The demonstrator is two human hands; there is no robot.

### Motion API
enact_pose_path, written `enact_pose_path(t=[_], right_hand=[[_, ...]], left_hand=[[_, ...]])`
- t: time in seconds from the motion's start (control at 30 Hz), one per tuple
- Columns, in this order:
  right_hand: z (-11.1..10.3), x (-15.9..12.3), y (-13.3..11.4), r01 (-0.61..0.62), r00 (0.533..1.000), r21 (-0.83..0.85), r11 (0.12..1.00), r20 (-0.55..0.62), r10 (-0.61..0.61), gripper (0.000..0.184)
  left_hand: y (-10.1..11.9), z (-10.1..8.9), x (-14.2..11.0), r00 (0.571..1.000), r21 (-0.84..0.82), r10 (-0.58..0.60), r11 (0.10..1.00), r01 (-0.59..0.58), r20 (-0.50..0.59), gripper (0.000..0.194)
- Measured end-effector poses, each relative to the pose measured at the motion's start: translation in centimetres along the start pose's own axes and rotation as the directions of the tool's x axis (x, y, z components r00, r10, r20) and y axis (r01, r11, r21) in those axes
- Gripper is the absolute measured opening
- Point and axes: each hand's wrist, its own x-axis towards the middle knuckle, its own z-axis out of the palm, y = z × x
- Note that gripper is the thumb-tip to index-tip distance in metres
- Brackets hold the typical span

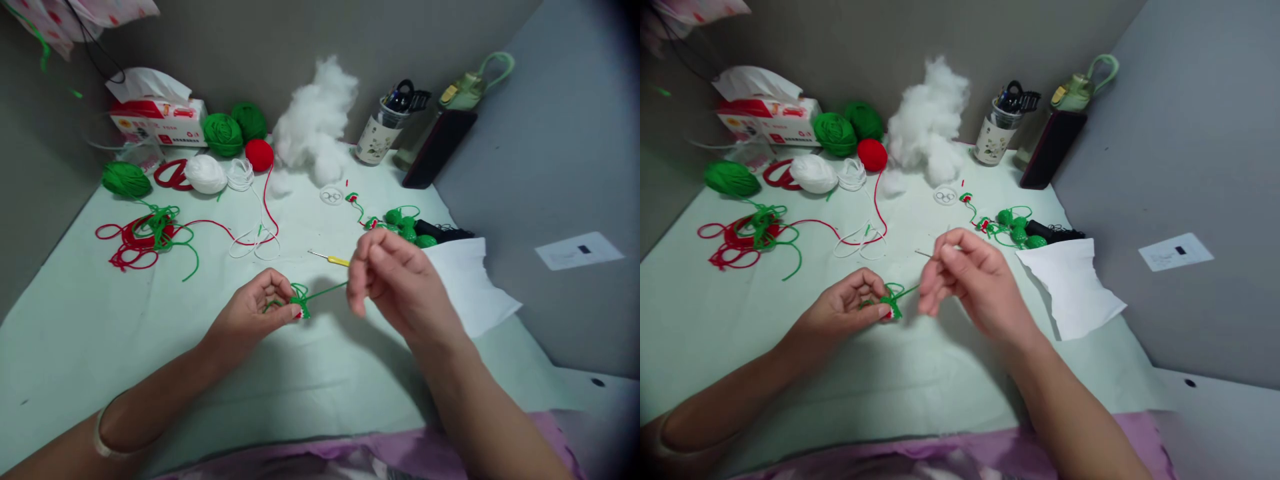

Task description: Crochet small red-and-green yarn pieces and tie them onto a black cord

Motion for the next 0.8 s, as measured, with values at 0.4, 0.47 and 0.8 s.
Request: enact_pose_path(t=[0.4,0.47,0.8], right_hand=[[-7.4,1.4,-1.9,0.363,0.817,0.029,0.931,-0.491,-0.303,0.009],[-6.3,1.4,-1.3,0.317,0.858,-0.076,0.945,-0.401,-0.32,0.002],[-1.1,0.2,1.2,0.405,0.914,-0.698,0.59,0.307,-0.264,0.018]], left_hand=[[-0.1,-0.4,-0.3,0.999,-0.004,-0.022,1.0,0.022,0.039,0.016],[0.0,-0.5,-0.2,0.999,-0.021,-0.022,1.0,0.023,0.041,0.014],[0.3,-0.4,-0.4,0.997,-0.071,-0.041,0.996,0.046,0.06,0.016]])
